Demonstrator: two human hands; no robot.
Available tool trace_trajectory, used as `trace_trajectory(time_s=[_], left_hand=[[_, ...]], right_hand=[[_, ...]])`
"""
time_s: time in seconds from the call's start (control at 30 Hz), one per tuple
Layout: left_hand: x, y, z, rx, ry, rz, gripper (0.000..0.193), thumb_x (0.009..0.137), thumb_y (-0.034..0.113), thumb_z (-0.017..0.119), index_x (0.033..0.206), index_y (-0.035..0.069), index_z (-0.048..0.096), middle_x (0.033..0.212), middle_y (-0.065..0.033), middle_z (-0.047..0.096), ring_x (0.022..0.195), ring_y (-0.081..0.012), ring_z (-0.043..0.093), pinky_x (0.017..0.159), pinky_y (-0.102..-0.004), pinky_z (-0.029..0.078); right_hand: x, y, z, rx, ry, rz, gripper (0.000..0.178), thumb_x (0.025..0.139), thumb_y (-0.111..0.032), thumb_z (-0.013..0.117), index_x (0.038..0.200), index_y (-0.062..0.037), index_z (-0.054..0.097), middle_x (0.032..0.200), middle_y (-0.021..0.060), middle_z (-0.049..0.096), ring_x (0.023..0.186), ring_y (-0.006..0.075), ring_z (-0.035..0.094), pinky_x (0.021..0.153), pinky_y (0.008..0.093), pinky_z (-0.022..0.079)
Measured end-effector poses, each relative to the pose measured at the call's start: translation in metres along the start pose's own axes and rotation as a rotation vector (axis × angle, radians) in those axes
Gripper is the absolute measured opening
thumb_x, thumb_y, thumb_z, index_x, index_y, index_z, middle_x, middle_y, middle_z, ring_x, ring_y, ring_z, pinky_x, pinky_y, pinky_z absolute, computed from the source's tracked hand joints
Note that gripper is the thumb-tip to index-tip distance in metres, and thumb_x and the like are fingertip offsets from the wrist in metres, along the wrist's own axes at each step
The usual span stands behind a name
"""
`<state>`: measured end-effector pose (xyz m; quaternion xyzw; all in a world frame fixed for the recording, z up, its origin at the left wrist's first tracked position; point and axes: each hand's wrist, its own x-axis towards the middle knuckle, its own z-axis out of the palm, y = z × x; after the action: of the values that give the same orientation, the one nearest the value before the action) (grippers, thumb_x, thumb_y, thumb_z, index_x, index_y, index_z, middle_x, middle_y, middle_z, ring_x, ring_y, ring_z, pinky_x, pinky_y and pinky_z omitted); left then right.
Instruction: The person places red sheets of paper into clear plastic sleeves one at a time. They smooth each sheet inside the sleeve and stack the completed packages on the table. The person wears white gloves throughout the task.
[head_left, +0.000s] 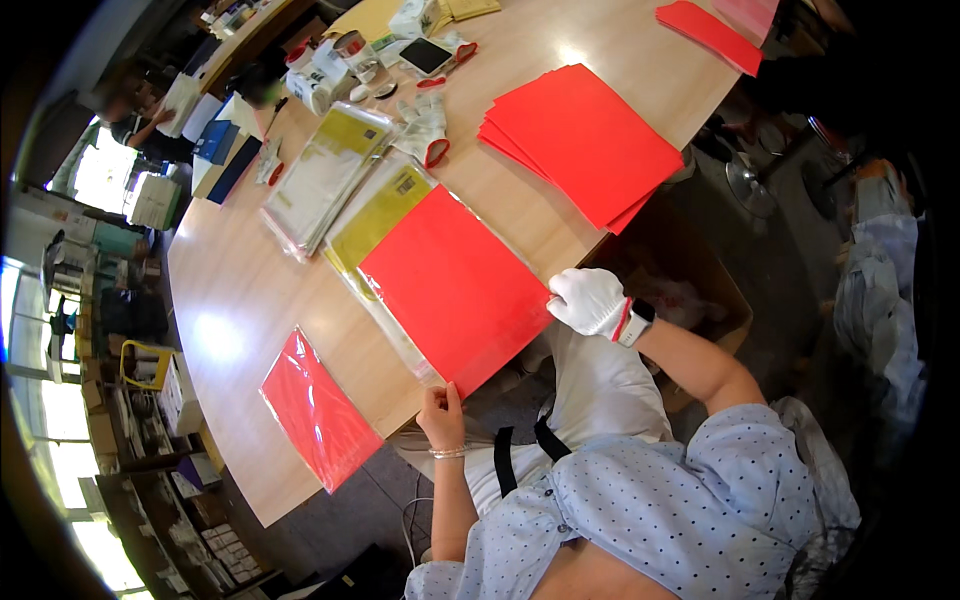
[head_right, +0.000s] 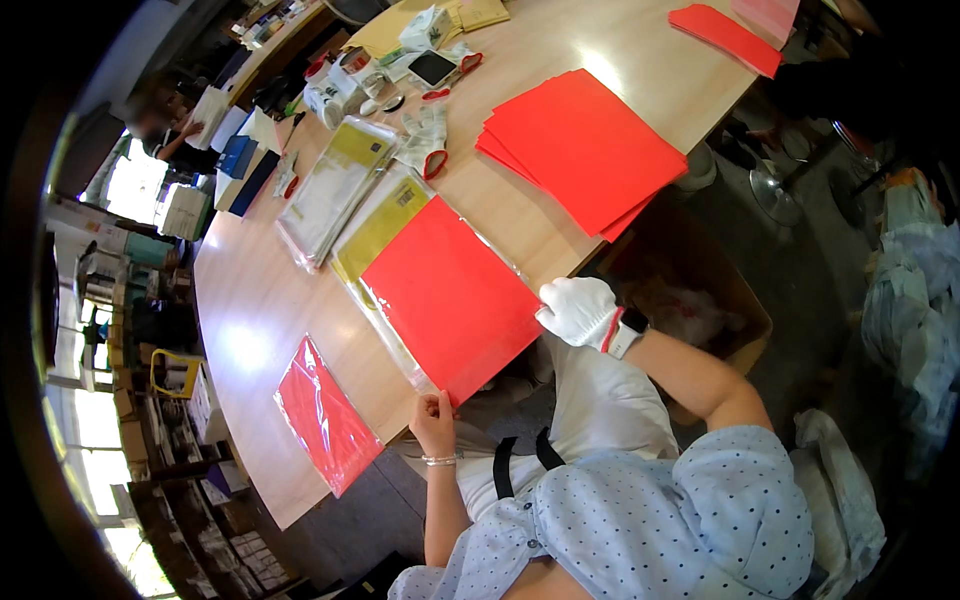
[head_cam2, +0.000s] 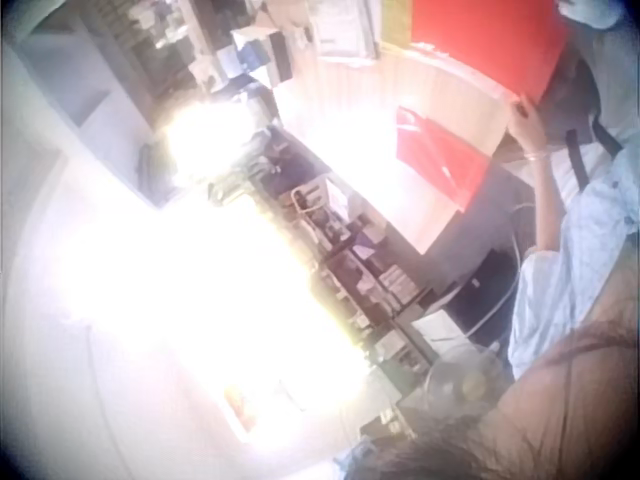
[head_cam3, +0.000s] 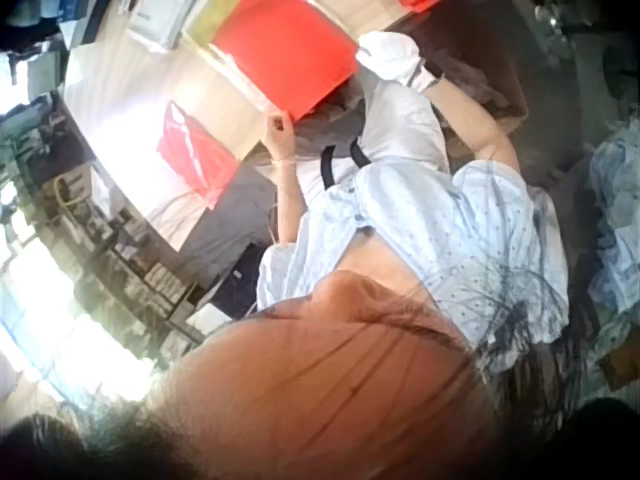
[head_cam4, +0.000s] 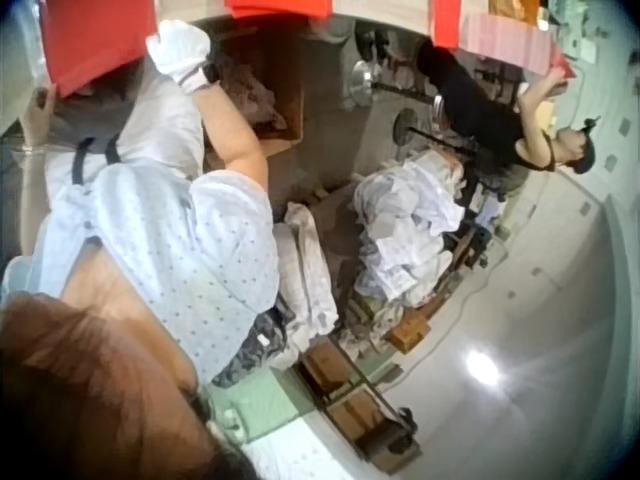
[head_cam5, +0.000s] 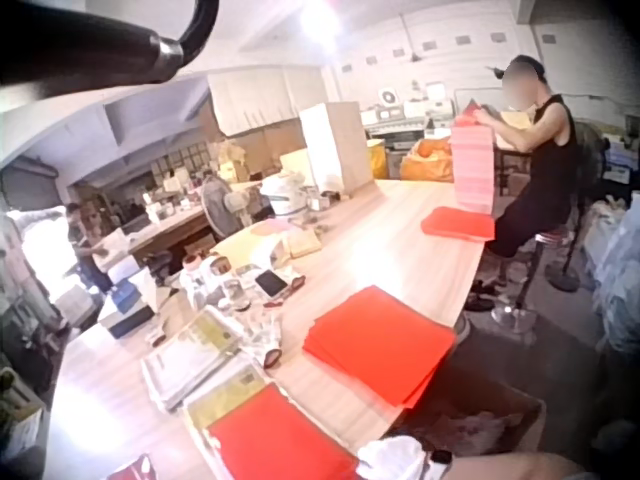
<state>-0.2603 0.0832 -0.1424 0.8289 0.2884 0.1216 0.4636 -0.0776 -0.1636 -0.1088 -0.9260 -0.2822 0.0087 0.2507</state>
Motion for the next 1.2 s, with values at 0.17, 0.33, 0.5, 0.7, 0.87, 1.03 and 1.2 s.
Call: trace_trajectory(time_s=[0.17, 0.33, 0.5, 0.7, 0.87, 1.03, 1.2], left_hand=[[-0.007, 0.000, 0.001, -0.432, -0.115, -0.243, 0.020, 0.091, 0.017, 0.057, 0.099, 0.001, 0.050, 0.064, -0.0027, 0.057, 0.049, -0.0078, 0.053, 0.041, -0.0200, 0.040], [-0.013, 0.020, -0.038, -0.486, -0.136, -0.068, 0.029, 0.090, 0.011, 0.054, 0.113, -0.001, 0.042, 0.076, -0.0033, 0.057, 0.052, -0.0058, 0.049, 0.045, -0.0179, 0.039], [-0.039, -0.019, -0.159, -0.338, 0.161, 0.091, 0.025, 0.089, 0.006, 0.053, 0.112, -0.001, 0.046, 0.091, -0.0059, 0.059, 0.072, -0.0091, 0.055, 0.063, -0.0211, 0.045], [-0.028, -0.197, -0.278, 0.160, 0.551, 0.030, 0.025, 0.081, 0.006, 0.058, 0.105, -0.003, 0.055, 0.100, -0.0135, 0.059, 0.088, -0.0182, 0.055, 0.078, -0.0288, 0.043], [-0.014, -0.210, -0.255, 0.681, 0.661, 0.060, 0.033, 0.068, -0.006, 0.051, 0.099, -0.003, 0.061, 0.099, -0.0181, 0.063, 0.091, -0.0347, 0.058, 0.080, -0.0414, 0.045], [0.001, -0.190, -0.244, 0.679, 0.622, -0.011, 0.027, 0.068, -0.004, 0.052, 0.093, -0.002, 0.062, 0.087, -0.0172, 0.063, 0.083, -0.0348, 0.060, 0.075, -0.0419, 0.048], [-0.019, -0.189, -0.242, 0.903, 0.764, -0.205, 0.043, 0.083, 0.018, 0.054, 0.122, 0.001, 0.049, 0.134, -0.0170, 0.042, 0.124, -0.0346, 0.038, 0.099, -0.0442, 0.036]], right_hand=[[-0.003, -0.006, -0.004, 0.690, -0.214, 0.327, 0.023, 0.084, -0.022, 0.056, 0.072, -0.0030, 0.057, 0.063, 0.0127, 0.059, 0.059, 0.0237, 0.060, 0.052, 0.0355, 0.044], [-0.027, -0.012, 0.030, 1.034, -0.107, 0.250, 0.013, 0.089, -0.011, 0.054, 0.084, 0.0001, 0.059, 0.073, 0.0007, 0.060, 0.063, 0.0064, 0.054, 0.055, 0.0232, 0.043], [-0.018, -0.127, 0.047, 1.067, -0.335, 0.102, 0.017, 0.086, -0.010, 0.053, 0.098, -0.0012, 0.061, 0.070, 0.0062, 0.061, 0.059, 0.0108, 0.059, 0.054, 0.0275, 0.047], [0.023, -0.271, 0.140, 0.363, -0.491, -0.404, 0.019, 0.081, -0.021, 0.054, 0.080, -0.0058, 0.065, 0.081, 0.0167, 0.065, 0.076, 0.0303, 0.065, 0.066, 0.0403, 0.051], [0.025, -0.302, 0.143, 0.042, -0.604, -0.568, 0.019, 0.083, -0.022, 0.053, 0.082, -0.0066, 0.065, 0.084, 0.0131, 0.067, 0.081, 0.0293, 0.066, 0.069, 0.0405, 0.052], [0.017, -0.282, 0.126, 0.167, -0.542, -0.541, 0.021, 0.083, -0.022, 0.051, 0.080, -0.0052, 0.062, 0.078, 0.0153, 0.064, 0.076, 0.0328, 0.064, 0.066, 0.0430, 0.050], [-0.006, -0.173, 0.042, 0.848, -0.487, -0.529, 0.020, 0.082, -0.022, 0.057, 0.084, -0.0024, 0.060, 0.072, 0.0144, 0.062, 0.066, 0.0260, 0.061, 0.062, 0.0353, 0.048]])
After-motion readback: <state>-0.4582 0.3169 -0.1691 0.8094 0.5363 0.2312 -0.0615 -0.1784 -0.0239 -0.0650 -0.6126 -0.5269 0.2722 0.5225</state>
